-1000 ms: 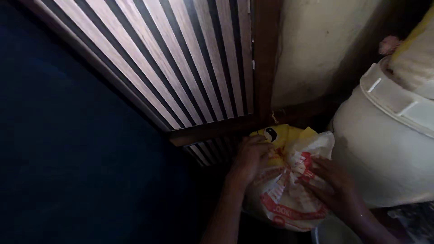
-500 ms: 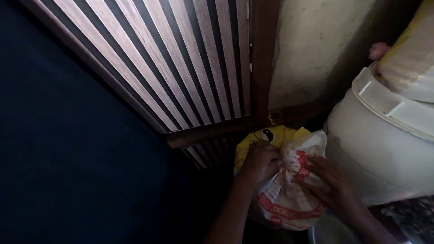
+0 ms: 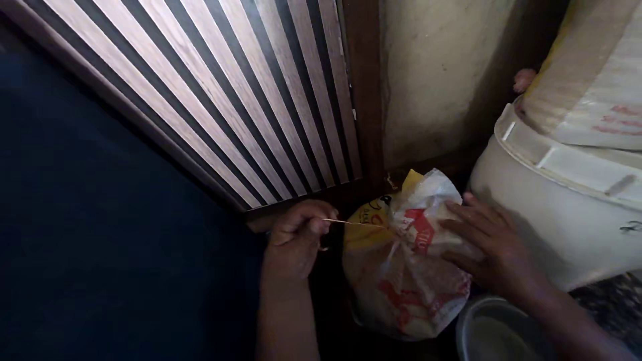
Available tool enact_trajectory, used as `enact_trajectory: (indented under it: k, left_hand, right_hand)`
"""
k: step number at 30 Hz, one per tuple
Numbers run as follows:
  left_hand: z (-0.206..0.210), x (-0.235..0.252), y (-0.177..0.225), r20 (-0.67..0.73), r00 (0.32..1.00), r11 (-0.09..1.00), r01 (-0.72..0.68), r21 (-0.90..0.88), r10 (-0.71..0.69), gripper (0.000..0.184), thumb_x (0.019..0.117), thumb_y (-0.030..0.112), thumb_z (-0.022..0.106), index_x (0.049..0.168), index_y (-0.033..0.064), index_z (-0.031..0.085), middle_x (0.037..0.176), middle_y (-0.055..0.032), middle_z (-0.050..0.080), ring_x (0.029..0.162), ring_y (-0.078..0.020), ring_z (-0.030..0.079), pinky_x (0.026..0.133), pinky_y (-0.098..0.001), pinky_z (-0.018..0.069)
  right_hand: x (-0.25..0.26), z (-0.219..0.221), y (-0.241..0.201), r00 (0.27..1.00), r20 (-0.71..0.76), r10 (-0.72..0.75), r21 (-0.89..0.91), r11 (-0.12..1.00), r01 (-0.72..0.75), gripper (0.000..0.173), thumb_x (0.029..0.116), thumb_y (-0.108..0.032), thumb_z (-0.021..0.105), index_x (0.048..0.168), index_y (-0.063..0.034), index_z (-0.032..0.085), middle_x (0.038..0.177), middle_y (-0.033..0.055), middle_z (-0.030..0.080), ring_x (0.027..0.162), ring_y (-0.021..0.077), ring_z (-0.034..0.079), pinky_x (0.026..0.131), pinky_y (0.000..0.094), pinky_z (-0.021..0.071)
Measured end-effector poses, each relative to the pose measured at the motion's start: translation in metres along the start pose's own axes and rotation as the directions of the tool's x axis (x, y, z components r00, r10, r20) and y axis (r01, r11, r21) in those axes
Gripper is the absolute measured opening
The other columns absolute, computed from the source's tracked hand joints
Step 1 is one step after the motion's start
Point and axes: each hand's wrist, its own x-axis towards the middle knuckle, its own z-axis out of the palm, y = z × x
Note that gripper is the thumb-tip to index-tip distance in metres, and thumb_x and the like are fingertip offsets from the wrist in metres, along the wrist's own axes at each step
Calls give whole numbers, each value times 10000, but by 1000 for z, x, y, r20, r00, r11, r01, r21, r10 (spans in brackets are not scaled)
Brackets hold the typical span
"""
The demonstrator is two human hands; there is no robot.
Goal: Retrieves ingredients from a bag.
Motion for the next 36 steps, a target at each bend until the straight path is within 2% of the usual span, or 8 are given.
enact_trajectory:
  k: [5, 10, 14, 18, 23, 27, 32, 36]
  left_hand:
    - [-15, -4, -3, 304, 948, 995, 100, 6, -97, 203, 1028, 383, 604, 1012, 227, 731, 1019, 84, 721, 1032, -104, 682, 1007, -391, 545]
    - [-30, -10, 26, 422, 886, 970, 107, 218, -193, 216, 1016, 340, 640, 966, 148, 724, 958, 64, 709, 965, -36, 665, 893, -253, 558]
    - [-13, -11, 32, -204, 810, 426, 481, 766, -550, 169, 994, 196, 639, 969, 69, 749, 897, -46, 709, 793, -129, 662, 735, -358, 567]
    - [-14, -12, -14, -655, 603, -51, 717, 695, -456, 327, 1018, 174, 612, 1306, 30, 668, 1303, -284, 627, 1232, -504, 574, 1004, -710, 428]
    - [23, -1, -16, -230, 773, 331, 493, 805, -592, 471, 926, 245, 751, 1363, 102, 650, 1432, -220, 542, 1369, -415, 467, 1131, -582, 386]
    - [76, 5, -24, -44, 639, 339, 464, 818, -768, 377, 938, 265, 720, 1221, 16, 698, 1283, -203, 643, 1264, -365, 573, 1099, -555, 424]
    - [83, -1, -35, -32, 740, 356, 360, 862, -672, 257, 957, 218, 687, 1068, -6, 747, 1145, -181, 709, 1164, -344, 640, 1057, -524, 455]
    - [74, -6, -42, 39, 738, 450, 368, 814, -674, 257, 985, 230, 656, 1047, 0, 755, 1147, -172, 710, 1161, -313, 647, 1057, -495, 472]
  right_hand:
    - [-2, -25, -9, 997, -72, 27, 316, 949, -3, 543, 935, -660, 610, 1282, -251, 697, 1478, -8, 597, 1465, 221, 442, 1201, 451, 383]
    - [-16, -27, -51, 958, -274, 88, 368, 929, 21, 276, 1038, -372, 603, 1161, -138, 681, 1194, 8, 695, 1154, 65, 632, 975, 214, 530]
    - [-11, -27, -79, 977, -210, -44, 389, 913, 125, 170, 1012, -254, 657, 1121, -124, 666, 1172, 35, 679, 1126, 111, 623, 979, 230, 516]
    - [-10, -23, -71, 950, -306, 65, 289, 957, 28, 182, 1010, -290, 638, 1115, -149, 685, 1141, 1, 693, 1133, 91, 615, 996, 229, 495]
    - [-14, -20, -63, 971, -164, 172, 59, 985, -165, 784, 816, -690, 718, 1423, -217, 566, 1527, 245, 478, 1453, 442, 396, 1157, 595, 357]
    - [-14, 1, -81, 989, -114, 90, -95, 990, -101, 908, 767, -832, 644, 1523, -377, 429, 1639, 150, 364, 1534, 470, 236, 1153, 761, 220]
    - [-11, 26, -62, 990, -117, 85, -97, 991, -96, 450, 868, -395, 715, 1262, -176, 715, 1400, 166, 630, 1322, 502, 538, 1046, 831, 282]
    - [9, 12, -39, 984, -54, 172, 68, 983, -168, 181, 912, -149, 658, 1019, -81, 787, 1263, 143, 706, 1147, 385, 666, 939, 585, 543]
